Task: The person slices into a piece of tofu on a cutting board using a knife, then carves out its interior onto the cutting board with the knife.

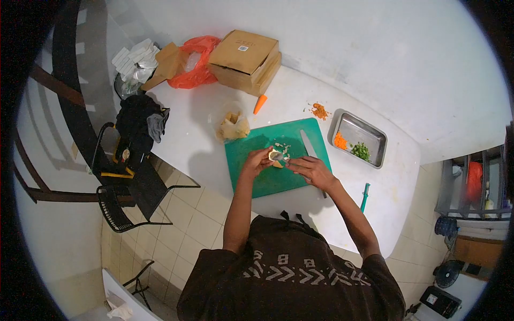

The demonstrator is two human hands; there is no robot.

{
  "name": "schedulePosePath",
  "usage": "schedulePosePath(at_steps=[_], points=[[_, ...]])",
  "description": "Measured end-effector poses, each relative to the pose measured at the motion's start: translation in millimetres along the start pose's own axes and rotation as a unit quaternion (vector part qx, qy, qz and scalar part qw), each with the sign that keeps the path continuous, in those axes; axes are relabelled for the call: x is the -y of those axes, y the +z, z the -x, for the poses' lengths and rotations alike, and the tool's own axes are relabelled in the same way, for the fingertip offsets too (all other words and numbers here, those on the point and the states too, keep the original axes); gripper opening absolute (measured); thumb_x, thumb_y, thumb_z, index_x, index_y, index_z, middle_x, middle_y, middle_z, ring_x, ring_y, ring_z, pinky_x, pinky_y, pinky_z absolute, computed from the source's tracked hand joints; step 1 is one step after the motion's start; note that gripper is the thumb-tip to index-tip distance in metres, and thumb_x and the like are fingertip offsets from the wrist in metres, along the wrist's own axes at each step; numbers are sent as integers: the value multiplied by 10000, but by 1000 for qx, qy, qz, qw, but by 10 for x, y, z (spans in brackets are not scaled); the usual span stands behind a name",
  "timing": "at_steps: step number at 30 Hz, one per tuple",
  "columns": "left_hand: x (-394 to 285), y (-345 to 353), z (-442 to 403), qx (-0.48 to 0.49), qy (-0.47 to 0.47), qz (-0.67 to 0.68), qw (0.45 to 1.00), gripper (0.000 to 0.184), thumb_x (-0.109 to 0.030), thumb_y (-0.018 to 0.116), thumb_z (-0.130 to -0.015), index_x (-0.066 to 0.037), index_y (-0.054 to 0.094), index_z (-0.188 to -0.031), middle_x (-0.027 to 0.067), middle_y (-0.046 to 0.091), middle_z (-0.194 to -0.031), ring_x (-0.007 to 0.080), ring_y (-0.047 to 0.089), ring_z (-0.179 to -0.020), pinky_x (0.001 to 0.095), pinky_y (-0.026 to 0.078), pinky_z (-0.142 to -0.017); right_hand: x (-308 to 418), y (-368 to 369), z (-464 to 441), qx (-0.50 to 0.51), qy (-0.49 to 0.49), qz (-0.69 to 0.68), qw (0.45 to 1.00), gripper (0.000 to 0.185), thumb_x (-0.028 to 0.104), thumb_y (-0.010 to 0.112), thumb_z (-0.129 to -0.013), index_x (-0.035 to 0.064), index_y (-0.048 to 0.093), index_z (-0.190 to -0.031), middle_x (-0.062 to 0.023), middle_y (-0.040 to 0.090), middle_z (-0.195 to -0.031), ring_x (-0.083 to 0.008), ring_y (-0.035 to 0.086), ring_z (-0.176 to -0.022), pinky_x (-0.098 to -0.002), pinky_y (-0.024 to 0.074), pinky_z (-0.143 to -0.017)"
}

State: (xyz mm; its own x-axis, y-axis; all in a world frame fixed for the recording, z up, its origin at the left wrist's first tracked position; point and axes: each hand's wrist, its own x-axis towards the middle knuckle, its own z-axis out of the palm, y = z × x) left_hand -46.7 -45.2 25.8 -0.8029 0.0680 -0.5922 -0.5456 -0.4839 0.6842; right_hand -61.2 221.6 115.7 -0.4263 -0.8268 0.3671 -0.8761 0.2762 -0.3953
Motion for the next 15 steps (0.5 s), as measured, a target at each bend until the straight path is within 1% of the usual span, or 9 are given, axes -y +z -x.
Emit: schedulePosePath(at_steps=[5, 8, 10, 12, 15], points=[[-31, 60, 12, 5, -2, 9, 1000, 286, -288, 732, -899, -25, 692, -1004, 65, 714, -911, 141, 696, -779, 254, 599, -689, -3, 27, -18, 4, -2, 37, 999, 443, 80, 669, -831, 168, 622, -1263, -6, 619, -1300, -253, 652, -1030, -353, 566, -882], [-24, 40, -15, 6, 8, 3, 1000, 288, -284, 730, -901, -22, 693, -1014, 67, 715, -916, 151, 700, -790, 265, 599, -699, 33, 64, 0, -3, 19, 21, 1000, 407, 84, 661, -845, 162, 632, -1244, -6, 627, -1288, -256, 656, -1025, -357, 569, -879], [-55, 36, 31, 4, 19, -4, 1000, 290, -283, 728, -902, -21, 693, -1021, 68, 716, -922, 158, 703, -799, 272, 599, -708, 49, 105, -6, -8, 24, -19, 999, 393, 89, 664, -847, 158, 639, -1233, -4, 625, -1290, -256, 654, -1034, -358, 573, -870], [-49, 37, 34, -21, 17, -37, 999, 305, -286, 728, -901, -11, 692, -1028, 68, 717, -937, 166, 708, -814, 279, 600, -716, 35, 127, -17, -20, 20, -32, 999, 391, 93, 666, -849, 159, 640, -1233, -8, 624, -1294, -258, 653, -1041, -363, 572, -870], [-43, 48, 8, -7, 19, -15, 1000, 320, -292, 730, -900, -5, 689, -1035, 67, 716, -936, 169, 709, -825, 277, 598, -719, 26, 101, -6, -28, 28, -38, 998, 401, 96, 668, -847, 158, 638, -1242, -19, 622, -1298, -263, 650, -1055, -370, 570, -871]])
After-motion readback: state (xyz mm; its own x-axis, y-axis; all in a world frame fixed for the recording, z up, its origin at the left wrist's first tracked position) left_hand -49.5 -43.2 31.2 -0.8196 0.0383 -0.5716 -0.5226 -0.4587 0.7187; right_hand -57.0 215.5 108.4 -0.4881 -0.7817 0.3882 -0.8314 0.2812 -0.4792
